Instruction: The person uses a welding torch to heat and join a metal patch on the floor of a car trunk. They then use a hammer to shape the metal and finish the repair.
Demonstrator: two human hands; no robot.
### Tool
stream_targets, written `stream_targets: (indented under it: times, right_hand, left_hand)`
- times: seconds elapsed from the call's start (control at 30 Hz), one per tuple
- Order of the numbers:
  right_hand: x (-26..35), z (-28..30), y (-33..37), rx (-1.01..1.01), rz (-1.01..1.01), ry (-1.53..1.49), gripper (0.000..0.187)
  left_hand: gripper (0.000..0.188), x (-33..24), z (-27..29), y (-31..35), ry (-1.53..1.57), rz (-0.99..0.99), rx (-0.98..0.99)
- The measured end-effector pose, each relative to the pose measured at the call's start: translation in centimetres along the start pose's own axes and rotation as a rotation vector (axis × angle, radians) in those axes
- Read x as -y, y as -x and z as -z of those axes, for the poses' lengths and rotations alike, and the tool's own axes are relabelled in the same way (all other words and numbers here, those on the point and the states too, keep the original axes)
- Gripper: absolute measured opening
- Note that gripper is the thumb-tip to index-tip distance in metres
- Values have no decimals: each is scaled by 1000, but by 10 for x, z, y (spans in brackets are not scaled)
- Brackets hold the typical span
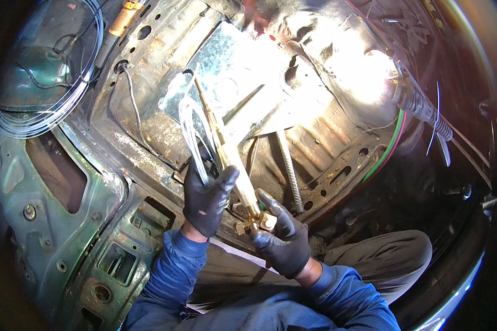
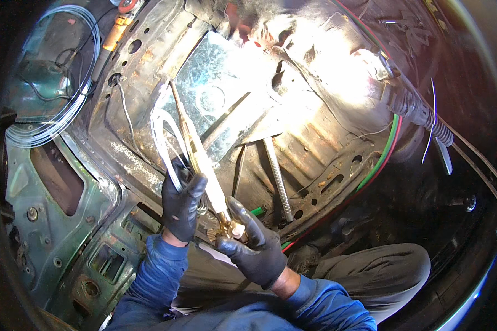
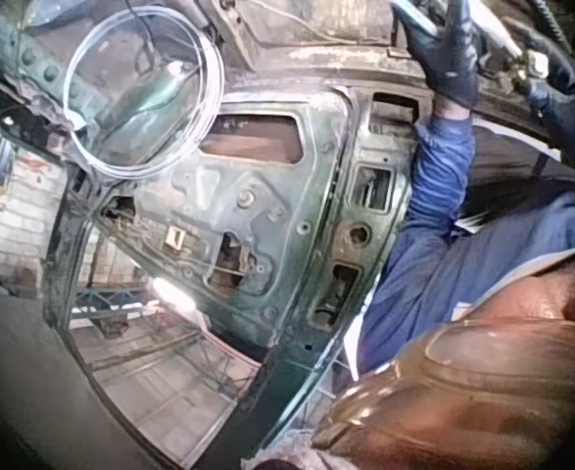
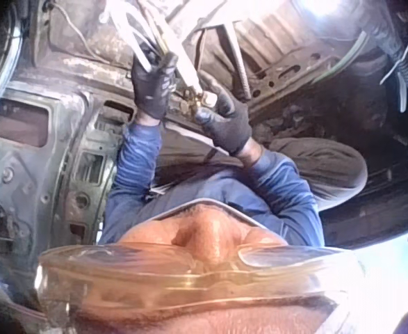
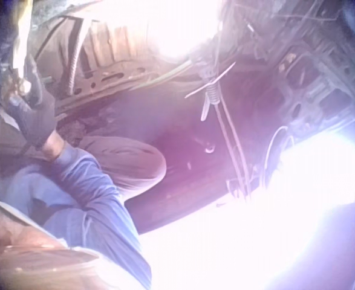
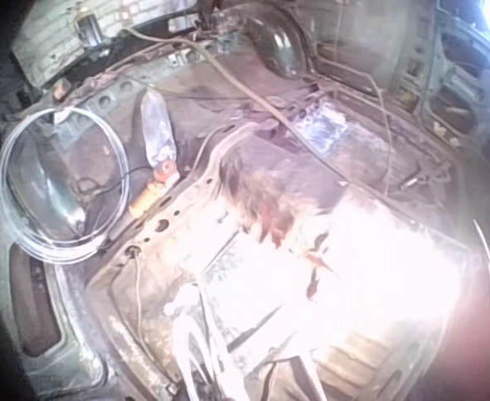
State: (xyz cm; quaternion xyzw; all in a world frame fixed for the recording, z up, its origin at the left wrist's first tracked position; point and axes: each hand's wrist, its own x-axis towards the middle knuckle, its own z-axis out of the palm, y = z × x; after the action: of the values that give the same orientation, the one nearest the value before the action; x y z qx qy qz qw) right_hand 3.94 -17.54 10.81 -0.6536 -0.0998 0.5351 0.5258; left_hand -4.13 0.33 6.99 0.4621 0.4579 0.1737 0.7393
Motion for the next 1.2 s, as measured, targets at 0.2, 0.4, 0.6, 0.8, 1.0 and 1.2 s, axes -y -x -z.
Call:
stream_targets:
  times: [0.2,0.4,0.6,0.8,1.0,1.2]
  right_hand:
    - [-8,13,-4,59,132,112,77]
    - [-103,65,-113,-450,85,1256,67]
    - [-105,56,-155,-301,-177,1506,48]
    - [-101,59,-155,-496,-248,1042,34]
    - [-51,44,-168,-567,7,155,29]
    - [-30,15,-219,-531,25,-164,29]
  left_hand:
    - [35,8,0,-7,-50,29,34]
    - [49,-10,-2,1,-35,56,62]
    - [38,-12,0,12,14,59,93]
    - [33,-5,-1,15,36,46,116]
    - [22,-5,2,20,-31,18,46]
    - [19,-7,-2,20,-15,-13,36]
